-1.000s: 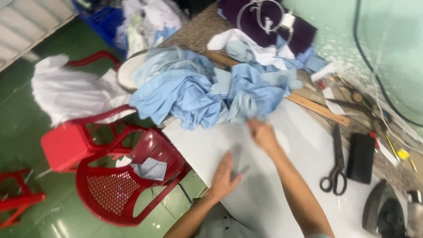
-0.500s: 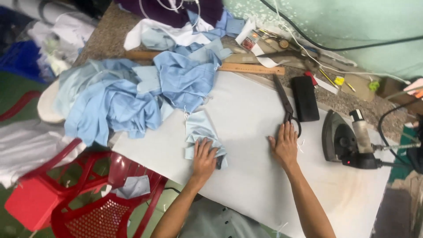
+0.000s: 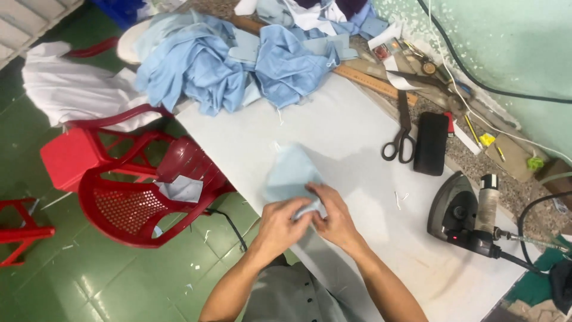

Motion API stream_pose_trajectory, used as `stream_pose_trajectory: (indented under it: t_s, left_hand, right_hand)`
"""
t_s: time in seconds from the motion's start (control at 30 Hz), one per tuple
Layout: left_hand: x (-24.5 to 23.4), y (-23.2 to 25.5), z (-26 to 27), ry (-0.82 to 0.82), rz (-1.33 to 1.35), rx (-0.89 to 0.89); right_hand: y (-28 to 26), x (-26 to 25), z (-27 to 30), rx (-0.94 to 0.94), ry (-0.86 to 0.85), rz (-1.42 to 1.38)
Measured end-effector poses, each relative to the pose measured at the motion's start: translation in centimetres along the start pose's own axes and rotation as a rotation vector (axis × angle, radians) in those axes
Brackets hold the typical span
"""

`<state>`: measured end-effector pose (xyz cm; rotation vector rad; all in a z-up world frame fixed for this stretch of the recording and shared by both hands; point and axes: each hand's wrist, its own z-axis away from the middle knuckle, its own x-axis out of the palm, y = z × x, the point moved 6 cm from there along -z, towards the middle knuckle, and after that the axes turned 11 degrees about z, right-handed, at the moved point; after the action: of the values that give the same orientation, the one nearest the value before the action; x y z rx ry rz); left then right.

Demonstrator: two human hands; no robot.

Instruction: The person irons a light blue fabric piece on a white work surface using a steam iron and a black pressing block. They repeatedly press the fabric, flip it over, and use scissors to trim loose threads from the edges.

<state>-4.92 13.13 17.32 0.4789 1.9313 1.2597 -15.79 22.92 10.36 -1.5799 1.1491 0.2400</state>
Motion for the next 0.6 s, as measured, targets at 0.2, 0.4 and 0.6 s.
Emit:
stream_pose_trajectory:
  t_s: [0.2,0.4,0.6]
  left_hand:
    - [-4.9,2.2,-0.5,-0.152,0.264,0.006]
    - [-5.1,-6.7,-7.3,-0.301,-0.264,0.149]
    - [-8.8,-6.2,-14.0,0.358,-0.804,0.744]
  right_hand:
    - [0.7,-3.3,1.6,0.108,-0.103,0.077]
    - [10.3,-3.3,-0.8,0.251,-0.408,0.476]
    - [3.2,-13.9,-7.1,-0.038,0.439,0.917]
